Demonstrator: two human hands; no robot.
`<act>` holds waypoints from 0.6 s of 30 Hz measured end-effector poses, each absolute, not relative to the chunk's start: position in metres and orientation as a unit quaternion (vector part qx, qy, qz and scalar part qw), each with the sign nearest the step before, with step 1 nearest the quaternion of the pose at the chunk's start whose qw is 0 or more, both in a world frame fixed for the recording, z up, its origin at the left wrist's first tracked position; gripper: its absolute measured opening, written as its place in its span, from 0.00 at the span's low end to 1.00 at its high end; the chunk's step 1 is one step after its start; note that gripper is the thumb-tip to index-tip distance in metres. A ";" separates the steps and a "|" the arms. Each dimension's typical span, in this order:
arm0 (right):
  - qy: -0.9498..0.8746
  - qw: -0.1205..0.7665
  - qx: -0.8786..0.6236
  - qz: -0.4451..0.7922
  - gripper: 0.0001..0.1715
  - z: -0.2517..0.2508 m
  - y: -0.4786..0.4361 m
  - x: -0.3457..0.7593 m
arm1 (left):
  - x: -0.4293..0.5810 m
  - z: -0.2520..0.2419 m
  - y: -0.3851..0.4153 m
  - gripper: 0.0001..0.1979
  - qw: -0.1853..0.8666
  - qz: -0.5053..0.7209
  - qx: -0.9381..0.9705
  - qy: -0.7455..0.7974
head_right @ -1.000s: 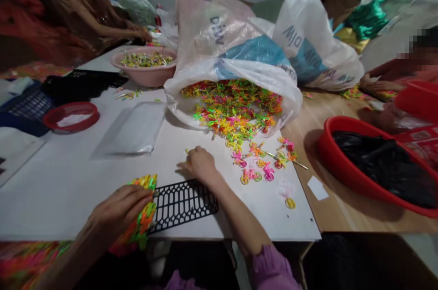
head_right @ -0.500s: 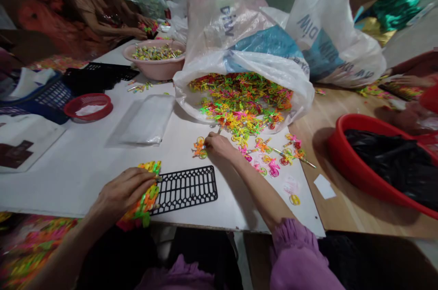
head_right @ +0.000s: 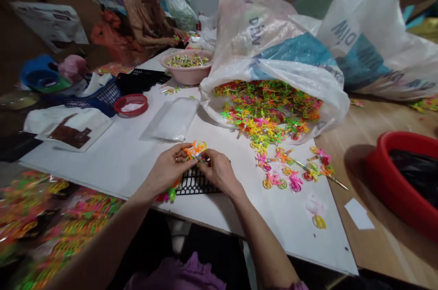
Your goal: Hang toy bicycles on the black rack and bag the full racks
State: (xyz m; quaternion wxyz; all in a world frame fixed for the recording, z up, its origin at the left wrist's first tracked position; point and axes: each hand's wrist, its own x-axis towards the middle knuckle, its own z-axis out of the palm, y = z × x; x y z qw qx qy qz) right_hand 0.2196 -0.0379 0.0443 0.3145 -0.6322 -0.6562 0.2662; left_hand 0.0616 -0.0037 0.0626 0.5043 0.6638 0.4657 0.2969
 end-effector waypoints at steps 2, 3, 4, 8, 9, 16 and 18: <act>-0.638 0.328 -0.641 0.273 0.10 0.037 -0.041 0.217 | 0.051 0.069 -0.008 0.29 0.454 0.299 0.679 0.494; -0.628 0.338 -0.644 0.277 0.09 0.031 -0.042 0.215 | 0.042 0.072 -0.008 0.30 0.414 0.307 0.690 0.509; -0.618 0.351 -0.645 0.280 0.09 0.024 -0.043 0.213 | 0.033 0.075 -0.008 0.30 0.365 0.317 0.705 0.519; -0.598 0.389 -0.622 0.323 0.09 -0.012 -0.043 0.195 | 0.007 0.074 0.000 0.17 0.201 0.289 0.814 0.463; -0.591 0.392 -0.620 0.335 0.10 -0.019 -0.041 0.189 | 0.006 0.069 0.003 0.14 0.184 0.254 0.846 0.430; -0.609 0.385 -0.607 0.335 0.11 -0.032 -0.022 0.169 | 0.021 0.043 0.015 0.12 0.168 0.168 0.898 0.370; -0.649 0.338 -0.611 0.301 0.12 -0.029 -0.020 0.170 | 0.019 0.043 0.015 0.12 0.179 0.181 0.890 0.378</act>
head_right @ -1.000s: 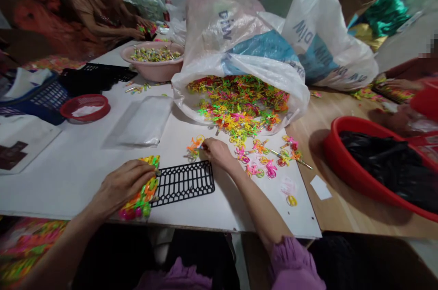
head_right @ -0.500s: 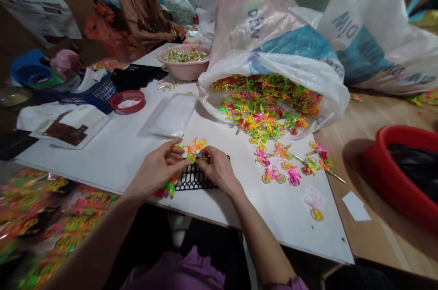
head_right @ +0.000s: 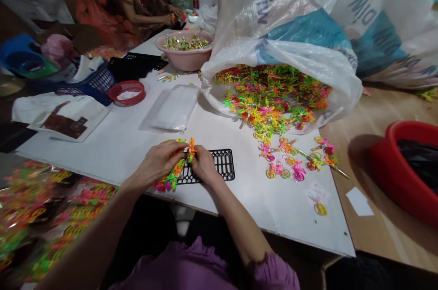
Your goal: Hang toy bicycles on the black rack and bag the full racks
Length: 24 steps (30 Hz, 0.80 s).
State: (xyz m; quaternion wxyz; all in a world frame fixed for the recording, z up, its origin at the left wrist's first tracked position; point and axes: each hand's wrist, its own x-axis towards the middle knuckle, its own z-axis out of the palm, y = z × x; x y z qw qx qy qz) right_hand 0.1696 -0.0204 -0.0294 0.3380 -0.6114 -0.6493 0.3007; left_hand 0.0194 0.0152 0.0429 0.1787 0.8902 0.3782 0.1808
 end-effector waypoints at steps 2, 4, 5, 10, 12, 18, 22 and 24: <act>-0.685 0.279 -0.618 0.267 0.13 -0.025 -0.021 0.168 | 0.017 0.043 0.014 0.13 0.185 0.193 0.891 0.366; -0.705 0.214 -0.631 0.244 0.15 -0.020 -0.022 0.163 | 0.016 0.040 0.011 0.13 0.168 0.207 0.896 0.354; -0.710 0.189 -0.637 0.236 0.15 -0.017 -0.022 0.159 | 0.016 0.038 0.010 0.13 0.150 0.216 0.897 0.356; -0.742 0.187 -0.595 0.247 0.11 -0.013 -0.021 0.167 | 0.015 0.024 0.007 0.16 0.082 0.268 0.893 0.352; -0.759 0.213 -0.555 0.264 0.11 -0.007 -0.018 0.196 | 0.013 0.021 0.006 0.16 0.072 0.286 0.898 0.327; -0.701 0.058 -0.711 -0.025 0.14 0.031 0.022 0.313 | 0.010 0.024 0.007 0.12 0.010 0.324 0.910 0.258; -0.773 -0.007 -0.627 -0.094 0.09 0.020 0.022 0.328 | 0.010 0.020 0.010 0.11 -0.024 0.344 0.911 0.225; -0.820 0.017 -0.567 -0.077 0.08 0.005 0.001 0.319 | 0.010 0.017 0.011 0.11 -0.014 0.348 0.907 0.235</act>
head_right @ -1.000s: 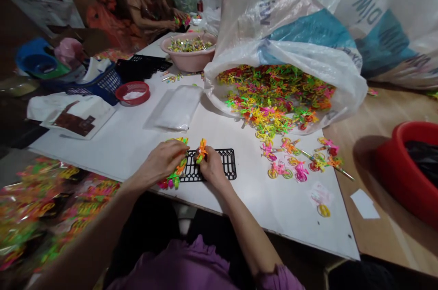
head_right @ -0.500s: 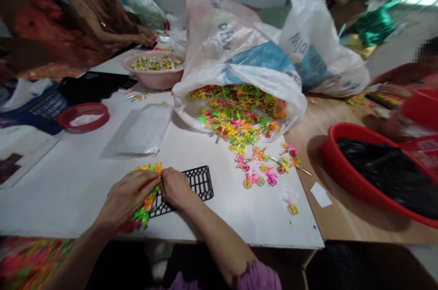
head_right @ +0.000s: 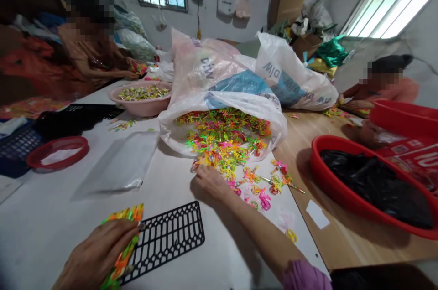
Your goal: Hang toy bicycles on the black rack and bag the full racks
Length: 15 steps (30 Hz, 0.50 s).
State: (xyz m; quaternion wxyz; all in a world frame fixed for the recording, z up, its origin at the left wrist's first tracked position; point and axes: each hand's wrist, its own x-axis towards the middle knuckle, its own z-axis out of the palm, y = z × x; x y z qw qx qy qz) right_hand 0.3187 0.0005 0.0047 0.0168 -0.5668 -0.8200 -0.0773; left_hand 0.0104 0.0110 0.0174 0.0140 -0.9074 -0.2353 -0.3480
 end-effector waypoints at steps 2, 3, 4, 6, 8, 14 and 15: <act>-0.828 0.055 -0.556 -0.045 0.08 -0.008 -0.027 0.308 | 0.011 0.016 0.012 0.10 -0.010 -0.338 -0.906 -0.257; -0.814 0.075 -0.575 -0.029 0.08 -0.011 -0.039 0.305 | 0.012 0.017 0.012 0.10 -0.023 -0.328 -0.905 -0.268; -0.787 0.093 -0.610 -0.017 0.08 -0.013 -0.048 0.303 | 0.014 0.017 0.012 0.10 -0.038 -0.318 -0.904 -0.282; -0.714 0.104 -0.693 -0.005 0.10 -0.011 -0.055 0.300 | 0.016 0.020 0.013 0.11 -0.065 -0.300 -0.904 -0.298; -0.645 0.080 -0.760 0.011 0.11 -0.008 -0.049 0.297 | 0.018 0.023 0.013 0.11 -0.083 -0.285 -0.906 -0.303; -0.579 0.160 -0.794 0.097 0.08 0.007 -0.012 0.271 | 0.015 0.025 0.009 0.11 -0.098 -0.258 -0.902 -0.333; -0.571 0.210 -0.785 0.121 0.08 0.009 -0.011 0.265 | 0.015 0.025 0.010 0.11 -0.100 -0.251 -0.898 -0.347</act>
